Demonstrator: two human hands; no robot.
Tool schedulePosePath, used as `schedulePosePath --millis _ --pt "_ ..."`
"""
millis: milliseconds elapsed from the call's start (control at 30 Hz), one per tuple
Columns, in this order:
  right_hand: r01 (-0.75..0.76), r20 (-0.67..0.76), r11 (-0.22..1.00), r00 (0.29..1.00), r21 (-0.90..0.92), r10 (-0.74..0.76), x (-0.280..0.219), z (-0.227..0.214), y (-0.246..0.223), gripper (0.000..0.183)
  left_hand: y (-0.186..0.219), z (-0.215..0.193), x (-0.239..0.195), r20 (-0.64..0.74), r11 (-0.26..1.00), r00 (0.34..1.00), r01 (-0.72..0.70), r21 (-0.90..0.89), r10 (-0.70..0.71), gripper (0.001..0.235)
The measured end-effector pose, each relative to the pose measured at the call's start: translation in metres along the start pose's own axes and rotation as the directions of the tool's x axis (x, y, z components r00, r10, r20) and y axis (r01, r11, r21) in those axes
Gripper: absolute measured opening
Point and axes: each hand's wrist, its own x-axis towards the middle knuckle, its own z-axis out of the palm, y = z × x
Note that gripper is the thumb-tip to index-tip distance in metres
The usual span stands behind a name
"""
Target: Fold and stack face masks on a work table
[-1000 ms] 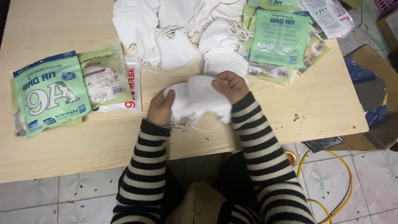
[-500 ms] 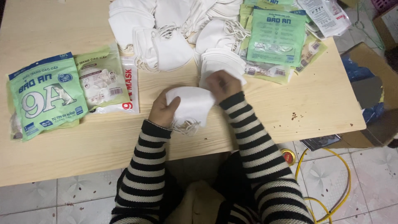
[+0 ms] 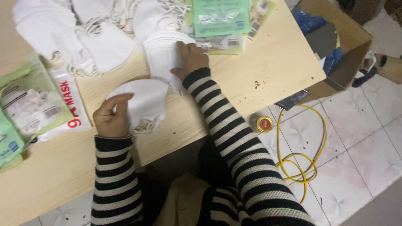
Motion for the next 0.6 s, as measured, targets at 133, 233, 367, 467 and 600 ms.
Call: schedulePosePath --millis 133,233,367,467,600 --pt "0.082 -0.024 0.996 0.996 -0.028 -0.083 0.006 0.026 0.013 0.06 -0.002 -0.002 -0.002 0.031 0.998 0.998 0.054 0.01 -0.054 0.021" --pt "0.171 -0.206 0.978 0.968 0.121 -0.143 0.001 0.025 0.014 0.021 -0.002 -0.002 -0.003 0.055 0.996 0.996 0.066 0.061 -0.069 0.026" --pt "0.189 -0.214 0.969 0.965 0.158 -0.153 -0.004 0.019 0.014 0.024 -0.003 -0.002 -0.004 0.009 0.99 0.99 0.141 0.021 -0.141 0.026" --pt "0.185 -0.183 0.979 0.969 0.087 -0.167 -0.003 0.02 0.014 0.033 -0.006 -0.003 -0.004 0.017 0.988 0.988 0.151 0.019 -0.151 0.026" --pt "0.111 0.075 0.993 0.991 -0.034 -0.108 0.002 0.009 0.006 0.056 0.0 -0.001 -0.004 -0.006 0.979 0.979 0.201 -0.023 -0.201 0.027"
